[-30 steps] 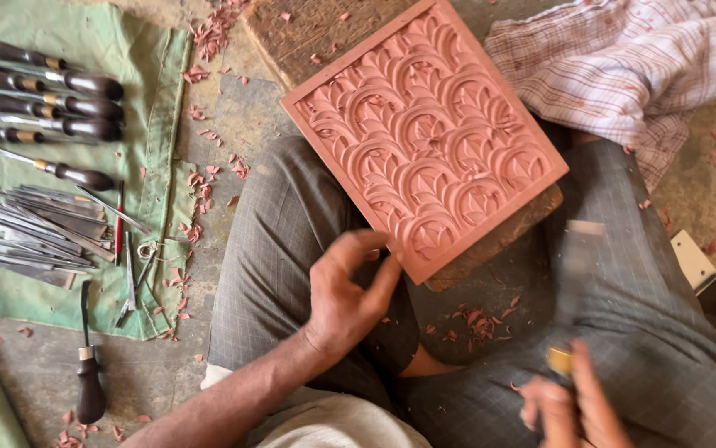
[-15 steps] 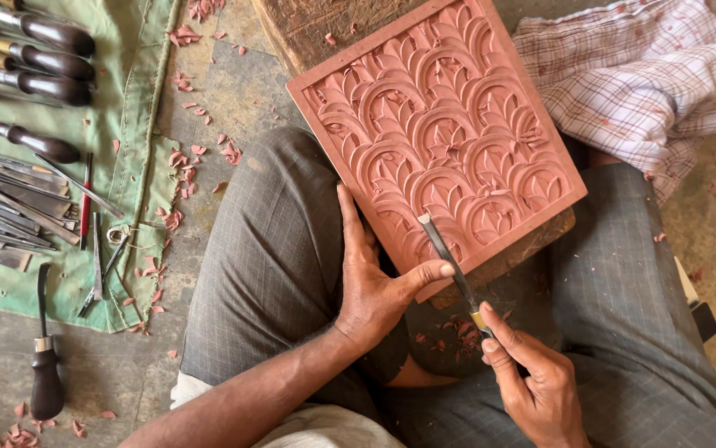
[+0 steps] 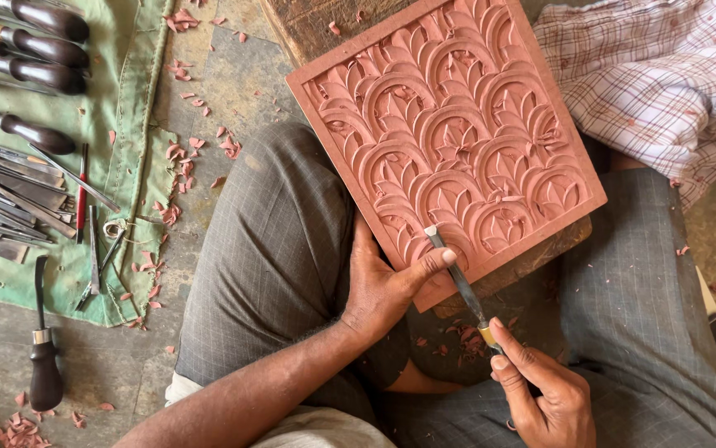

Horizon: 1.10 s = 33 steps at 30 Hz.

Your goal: The person is carving a pattern into a square piece of wood using a chisel and their hands.

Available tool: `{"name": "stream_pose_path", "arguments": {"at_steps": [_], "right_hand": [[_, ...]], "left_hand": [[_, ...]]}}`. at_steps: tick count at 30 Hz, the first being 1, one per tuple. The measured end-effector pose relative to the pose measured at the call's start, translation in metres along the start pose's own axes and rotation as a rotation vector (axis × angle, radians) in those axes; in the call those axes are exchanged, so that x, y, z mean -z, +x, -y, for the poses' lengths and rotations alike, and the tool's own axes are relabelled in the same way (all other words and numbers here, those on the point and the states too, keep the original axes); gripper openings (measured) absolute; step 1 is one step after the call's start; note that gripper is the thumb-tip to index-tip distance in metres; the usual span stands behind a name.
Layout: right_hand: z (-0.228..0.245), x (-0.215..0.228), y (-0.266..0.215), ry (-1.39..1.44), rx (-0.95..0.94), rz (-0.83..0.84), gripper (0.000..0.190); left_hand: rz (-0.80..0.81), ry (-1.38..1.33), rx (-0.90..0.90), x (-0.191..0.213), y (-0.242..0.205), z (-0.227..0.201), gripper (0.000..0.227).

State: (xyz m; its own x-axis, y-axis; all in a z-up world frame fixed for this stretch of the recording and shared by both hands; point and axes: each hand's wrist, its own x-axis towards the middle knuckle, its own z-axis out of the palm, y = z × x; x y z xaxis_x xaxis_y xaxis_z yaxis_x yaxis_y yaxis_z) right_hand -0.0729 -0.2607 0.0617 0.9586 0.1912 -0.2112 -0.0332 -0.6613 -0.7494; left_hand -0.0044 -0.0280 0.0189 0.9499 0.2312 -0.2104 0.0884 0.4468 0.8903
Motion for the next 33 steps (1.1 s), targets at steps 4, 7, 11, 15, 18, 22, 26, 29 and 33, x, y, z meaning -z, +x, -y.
{"name": "stream_pose_path", "arguments": {"at_steps": [4, 7, 11, 15, 18, 22, 26, 29, 33], "right_hand": [[-0.001, 0.000, -0.001, -0.002, 0.012, -0.010, 0.045], [-0.001, 0.001, 0.000, -0.018, 0.033, -0.016, 0.044], [-0.001, 0.003, 0.002, -0.035, 0.056, -0.010, 0.044], [0.002, 0.006, 0.003, -0.035, 0.022, 0.015, 0.045], [0.006, 0.008, 0.005, -0.030, 0.077, 0.018, 0.045], [0.009, 0.012, 0.007, -0.032, 0.059, 0.023, 0.044], [0.011, 0.013, 0.007, -0.050, 0.013, 0.024, 0.045], [0.013, 0.013, 0.007, -0.055, -0.014, 0.025, 0.044], [0.019, 0.015, 0.007, -0.066, -0.001, 0.019, 0.044]], "left_hand": [[0.005, -0.060, -0.019, 0.000, 0.000, 0.005, 0.082], [0.002, -0.083, -0.018, 0.000, 0.000, 0.009, 0.081], [-0.015, -0.122, 0.007, -0.001, 0.001, 0.012, 0.082], [0.001, -0.111, 0.009, 0.000, 0.001, 0.011, 0.082], [0.013, -0.112, 0.009, 0.000, 0.001, 0.011, 0.083], [0.025, -0.112, 0.020, 0.001, 0.000, 0.009, 0.082], [0.021, -0.109, 0.030, 0.002, 0.001, 0.009, 0.078], [0.017, -0.143, 0.026, 0.000, 0.000, 0.009, 0.078], [0.011, -0.113, 0.000, 0.000, 0.001, 0.008, 0.078]]}}
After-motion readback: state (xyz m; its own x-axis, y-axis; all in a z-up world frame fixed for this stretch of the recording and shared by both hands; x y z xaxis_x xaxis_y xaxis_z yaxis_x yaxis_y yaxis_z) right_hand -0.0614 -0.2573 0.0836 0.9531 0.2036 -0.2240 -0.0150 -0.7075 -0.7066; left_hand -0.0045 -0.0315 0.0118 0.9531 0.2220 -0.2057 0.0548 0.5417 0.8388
